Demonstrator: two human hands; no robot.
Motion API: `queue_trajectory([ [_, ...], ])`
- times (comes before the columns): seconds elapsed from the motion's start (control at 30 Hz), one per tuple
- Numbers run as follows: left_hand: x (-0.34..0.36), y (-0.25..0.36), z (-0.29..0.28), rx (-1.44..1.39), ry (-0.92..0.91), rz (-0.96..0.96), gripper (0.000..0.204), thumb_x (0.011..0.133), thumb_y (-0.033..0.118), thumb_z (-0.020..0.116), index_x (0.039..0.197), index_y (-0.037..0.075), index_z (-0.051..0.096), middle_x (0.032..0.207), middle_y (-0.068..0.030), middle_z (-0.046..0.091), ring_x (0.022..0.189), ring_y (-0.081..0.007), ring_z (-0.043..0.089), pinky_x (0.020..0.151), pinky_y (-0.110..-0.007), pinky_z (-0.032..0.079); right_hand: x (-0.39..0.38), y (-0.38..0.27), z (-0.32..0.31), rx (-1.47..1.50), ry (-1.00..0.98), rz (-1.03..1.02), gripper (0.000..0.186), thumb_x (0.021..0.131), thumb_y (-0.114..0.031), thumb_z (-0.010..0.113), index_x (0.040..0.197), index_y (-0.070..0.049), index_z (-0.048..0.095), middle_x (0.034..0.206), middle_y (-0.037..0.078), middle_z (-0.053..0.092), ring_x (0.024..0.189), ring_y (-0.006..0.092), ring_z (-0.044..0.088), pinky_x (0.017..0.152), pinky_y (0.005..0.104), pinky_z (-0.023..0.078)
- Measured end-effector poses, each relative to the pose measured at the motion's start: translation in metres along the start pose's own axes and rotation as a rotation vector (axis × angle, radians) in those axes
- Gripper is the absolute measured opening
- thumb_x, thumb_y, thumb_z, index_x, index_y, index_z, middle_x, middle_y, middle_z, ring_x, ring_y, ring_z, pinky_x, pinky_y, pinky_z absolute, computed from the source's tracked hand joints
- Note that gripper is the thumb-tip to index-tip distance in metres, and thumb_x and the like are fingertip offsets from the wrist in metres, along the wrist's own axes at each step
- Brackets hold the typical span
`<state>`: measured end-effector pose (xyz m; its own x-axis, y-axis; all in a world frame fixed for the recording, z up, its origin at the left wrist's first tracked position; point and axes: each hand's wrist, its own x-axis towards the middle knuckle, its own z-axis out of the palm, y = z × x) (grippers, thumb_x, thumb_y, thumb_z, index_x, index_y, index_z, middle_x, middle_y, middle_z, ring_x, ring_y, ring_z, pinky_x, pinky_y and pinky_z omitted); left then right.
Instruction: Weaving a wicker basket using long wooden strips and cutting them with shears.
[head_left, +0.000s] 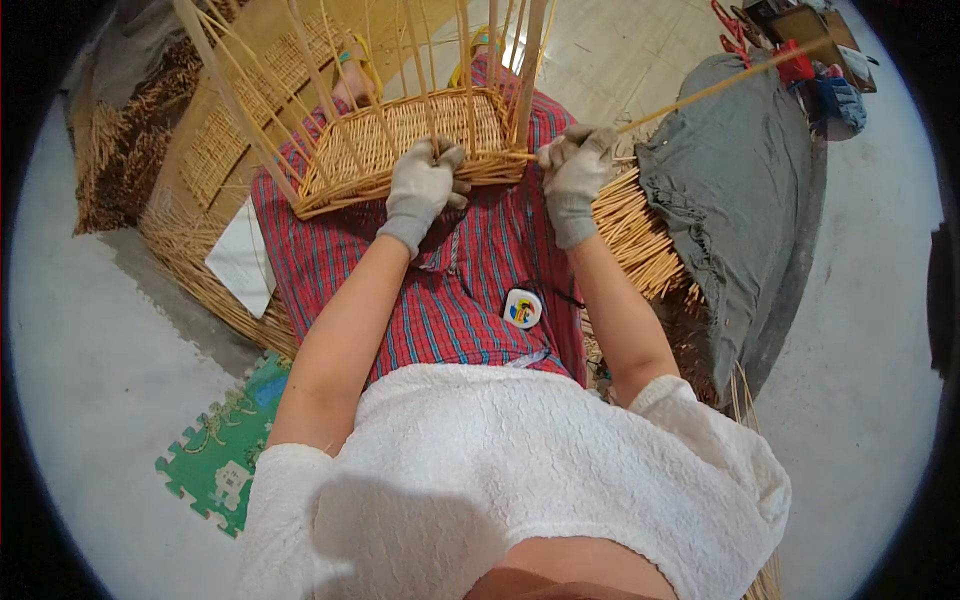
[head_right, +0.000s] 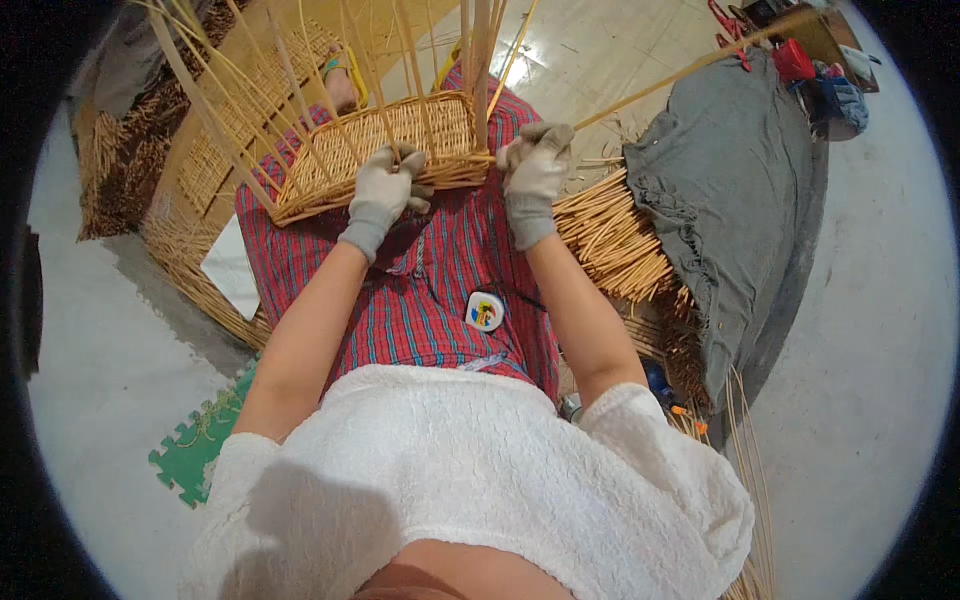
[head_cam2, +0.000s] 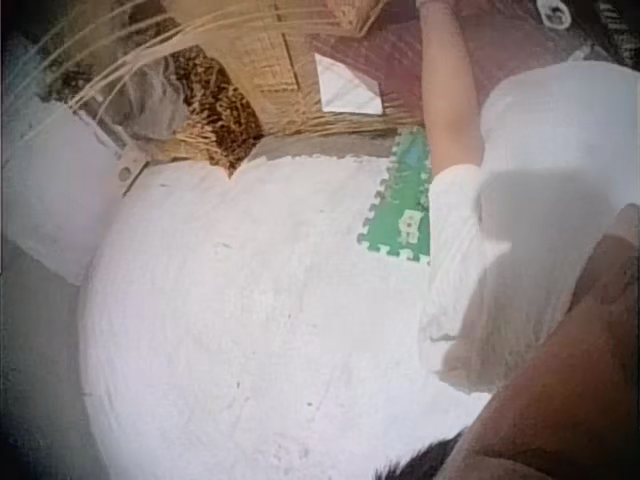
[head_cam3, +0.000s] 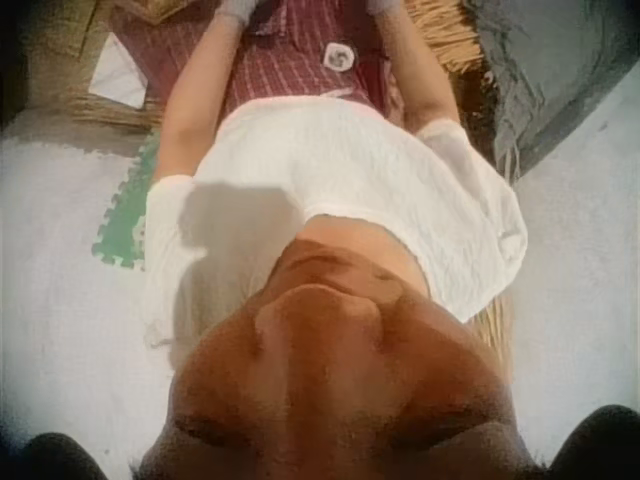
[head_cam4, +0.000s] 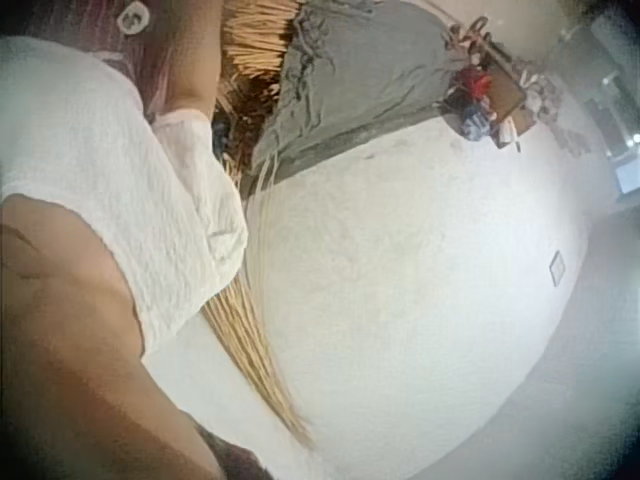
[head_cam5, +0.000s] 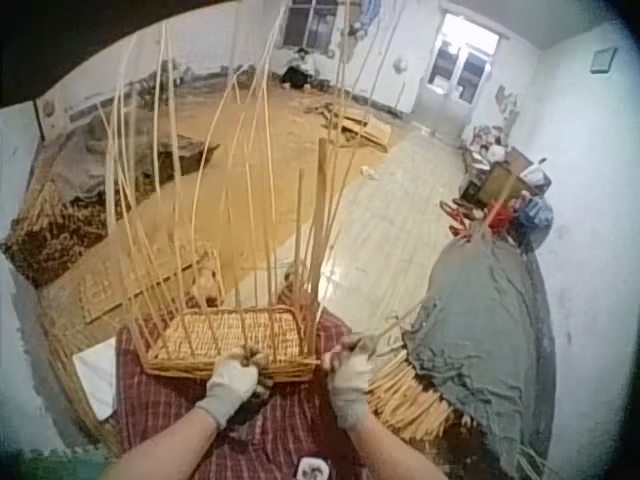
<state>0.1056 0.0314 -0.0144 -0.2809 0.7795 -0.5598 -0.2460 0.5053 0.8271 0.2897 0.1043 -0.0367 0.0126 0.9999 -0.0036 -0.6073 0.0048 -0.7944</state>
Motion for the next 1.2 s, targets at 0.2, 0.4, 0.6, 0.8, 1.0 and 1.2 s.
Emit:
queue_trajectory([
  [0.2, -0.009, 0.004, 0.015, 0.065, -0.086, 0.074, 0.045, 0.088, 0.034, 0.069, 0.107, -0.006, 0.057, 0.095, -0.0168, 0.065, 0.066, -0.0251, 0.068, 0.048, -0.034, 0.057, 0.016, -0.006, -0.002, 0.123, 0.282, 0.105, 0.045, 0.099, -0.048, 0.044, 0.086, -0.005, 0.051, 0.051, 0.0, 0.036, 0.039, 0.0146, 0.035, 0.038, 0.0319, 0.035],
  [0.4, 0.004, 0.001, -0.008, 0.055, 0.02, -0.006, 0.051, 0.085, 0.034, 0.073, 0.111, -0.004, 0.052, 0.087, -0.0161, 0.063, 0.06, -0.0247, 0.065, 0.046, -0.035, 0.055, -0.01, -0.032, 0.024, -0.216, 0.039, 0.042, 0.034, 0.101, -0.037, 0.047, 0.1, -0.007, 0.062, 0.075, 0.004, 0.059, 0.059, 0.0152, 0.055, 0.06, 0.0277, 0.048],
  [0.6, -0.062, -0.006, 0.014, 0.202, 0.067, 0.474, 0.04, 0.096, 0.008, 0.055, 0.132, 0.0, 0.039, 0.1, -0.0091, 0.057, 0.074, -0.0133, 0.059, 0.061, -0.026, 0.052, -0.033, -0.043, -0.119, -0.572, 0.168, 0.404, 0.039, 0.099, -0.035, 0.048, 0.115, -0.001, 0.061, 0.083, 0.009, 0.062, 0.07, 0.0156, 0.064, 0.064, 0.0272, 0.051],
  [0.8, -0.088, -0.027, 0.056, 0.89, -0.887, 0.5, 0.024, 0.089, 0.012, 0.063, 0.112, 0.007, 0.067, 0.089, -0.0066, 0.066, 0.082, -0.0154, 0.063, 0.074, -0.03, 0.051, -0.066, 0.058, -0.256, -1.189, 0.085, 0.802, 0.04, 0.089, -0.036, 0.055, 0.117, -0.01, 0.064, 0.109, 0.017, 0.068, 0.104, 0.0327, 0.063, 0.091, 0.0387, 0.049],
  [1.0, -0.066, -0.044, 0.057, 0.582, -0.751, 0.103, 0.021, 0.094, 0.011, 0.053, 0.095, 0.0, 0.07, 0.059, -0.0012, 0.058, 0.048, -0.0068, 0.052, 0.046, -0.022, 0.042, 0.019, 0.087, -0.262, -1.192, 0.273, 0.855, 0.045, 0.09, -0.035, 0.055, 0.126, -0.009, 0.056, 0.113, 0.019, 0.066, 0.103, 0.0329, 0.064, 0.088, 0.0411, 0.05],
  [1.2, -0.057, -0.042, 0.058, 0.578, -0.785, -0.071, 0.019, 0.092, 0.014, 0.058, 0.097, 0.004, 0.073, 0.059, -0.0026, 0.062, 0.049, -0.0083, 0.057, 0.048, -0.024, 0.046, 0.075, 0.138, -0.313, -1.344, 0.411, 0.664, 0.05, 0.089, -0.036, 0.059, 0.129, -0.008, 0.052, 0.119, 0.022, 0.062, 0.107, 0.0361, 0.062, 0.091, 0.0411, 0.049],
])
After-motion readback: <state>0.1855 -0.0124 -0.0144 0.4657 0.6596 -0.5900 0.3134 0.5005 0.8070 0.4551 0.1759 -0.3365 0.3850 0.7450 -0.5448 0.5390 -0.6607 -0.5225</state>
